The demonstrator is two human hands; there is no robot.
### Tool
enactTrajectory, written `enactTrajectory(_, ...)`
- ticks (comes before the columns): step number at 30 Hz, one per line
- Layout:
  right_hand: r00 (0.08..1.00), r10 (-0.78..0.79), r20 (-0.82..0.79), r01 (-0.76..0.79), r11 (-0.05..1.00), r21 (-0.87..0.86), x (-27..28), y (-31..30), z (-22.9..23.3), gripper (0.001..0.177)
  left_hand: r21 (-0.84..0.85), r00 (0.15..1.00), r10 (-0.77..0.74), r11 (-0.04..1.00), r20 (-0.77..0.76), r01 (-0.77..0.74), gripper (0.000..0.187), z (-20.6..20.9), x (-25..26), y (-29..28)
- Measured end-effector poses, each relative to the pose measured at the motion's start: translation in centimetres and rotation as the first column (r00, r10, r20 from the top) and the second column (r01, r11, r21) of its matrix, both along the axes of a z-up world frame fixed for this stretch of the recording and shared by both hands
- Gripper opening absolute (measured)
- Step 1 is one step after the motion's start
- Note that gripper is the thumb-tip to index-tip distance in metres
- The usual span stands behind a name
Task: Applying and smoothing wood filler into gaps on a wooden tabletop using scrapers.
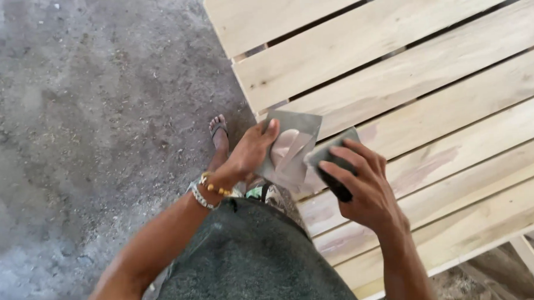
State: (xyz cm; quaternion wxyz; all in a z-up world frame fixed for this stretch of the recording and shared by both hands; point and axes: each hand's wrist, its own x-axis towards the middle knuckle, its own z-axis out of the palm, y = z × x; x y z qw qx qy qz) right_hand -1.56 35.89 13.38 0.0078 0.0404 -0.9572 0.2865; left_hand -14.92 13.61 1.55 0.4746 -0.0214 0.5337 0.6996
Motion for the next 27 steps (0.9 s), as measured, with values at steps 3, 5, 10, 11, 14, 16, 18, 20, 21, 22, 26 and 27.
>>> enactTrajectory(3, 0.952, 0.299, 0.060, -0.304, 0.948, 0.097, -2.9, -2.8, 0.1, 0.072, -0.190, 0.944, -0.211, 0.968, -0.253, 0.166, 0.057, 0.3, -1.6, 0.0)
enactTrajectory(5, 0.929, 0.327, 0.173, -0.356, 0.918, 0.175, -4.4, -4.6, 0.4, 0.074, -0.182, 0.943, -0.207, 0.970, -0.261, 0.162, 0.056, 2.0, -2.9, -0.7)
enactTrajectory(10, 0.879, 0.295, 0.376, -0.390, 0.896, 0.210, -4.3, -4.8, -1.9, 0.075, -0.317, 0.977, -0.205, 0.932, -0.059, 0.177, 0.055, 3.2, -7.5, -4.7)
enactTrajectory(11, 0.879, 0.289, 0.378, -0.382, 0.902, 0.201, -3.3, -4.4, -2.9, 0.072, -0.183, 0.998, 0.040, 0.982, -0.037, -0.047, 0.056, 2.7, -8.0, -5.9)
enactTrajectory(14, 0.912, 0.207, 0.353, -0.295, 0.931, 0.216, -2.4, -3.8, -6.0, 0.068, -0.025, 0.939, 0.344, 0.939, -0.003, -0.344, 0.058, 0.3, -9.6, -9.1)
enactTrajectory(16, 0.938, 0.124, 0.325, -0.206, 0.950, 0.234, -3.0, -4.1, -8.1, 0.068, 0.003, 0.917, 0.399, 0.917, -0.021, -0.399, 0.058, -0.6, -10.4, -10.4)
enactTrajectory(18, 0.954, 0.071, 0.291, -0.159, 0.944, 0.289, -3.4, -4.9, -9.6, 0.065, 0.021, 0.902, 0.432, 0.902, -0.016, -0.432, 0.059, -0.4, -10.3, -10.5)
enactTrajectory(20, 0.957, 0.046, 0.286, -0.131, 0.950, 0.285, -2.8, -6.0, -9.6, 0.062, 0.029, 0.908, 0.418, 0.908, 0.037, -0.419, 0.059, -2.3, -8.7, -11.4)
enactTrajectory(21, 0.966, 0.033, 0.256, -0.108, 0.952, 0.287, -3.3, -6.1, -9.8, 0.060, 0.051, 0.908, 0.414, 0.907, 0.069, -0.418, 0.059, -3.2, -8.6, -11.6)
enactTrajectory(22, 0.968, 0.034, 0.247, -0.108, 0.950, 0.292, -3.5, -5.9, -8.9, 0.060, 0.058, 0.907, 0.416, 0.906, 0.062, -0.419, 0.059, -2.9, -8.8, -11.7)
enactTrajectory(26, 0.852, -0.134, 0.506, 0.013, 0.972, 0.236, -5.2, -5.4, -5.3, 0.043, 0.011, 0.921, 0.378, 0.925, 0.098, -0.381, 0.060, -2.3, -8.5, -12.6)
enactTrajectory(27, 0.798, -0.175, 0.577, 0.132, 0.984, 0.115, -6.5, -5.0, -4.9, 0.028, -0.022, 0.921, 0.374, 0.927, 0.109, -0.374, 0.062, -2.3, -8.4, -12.9)
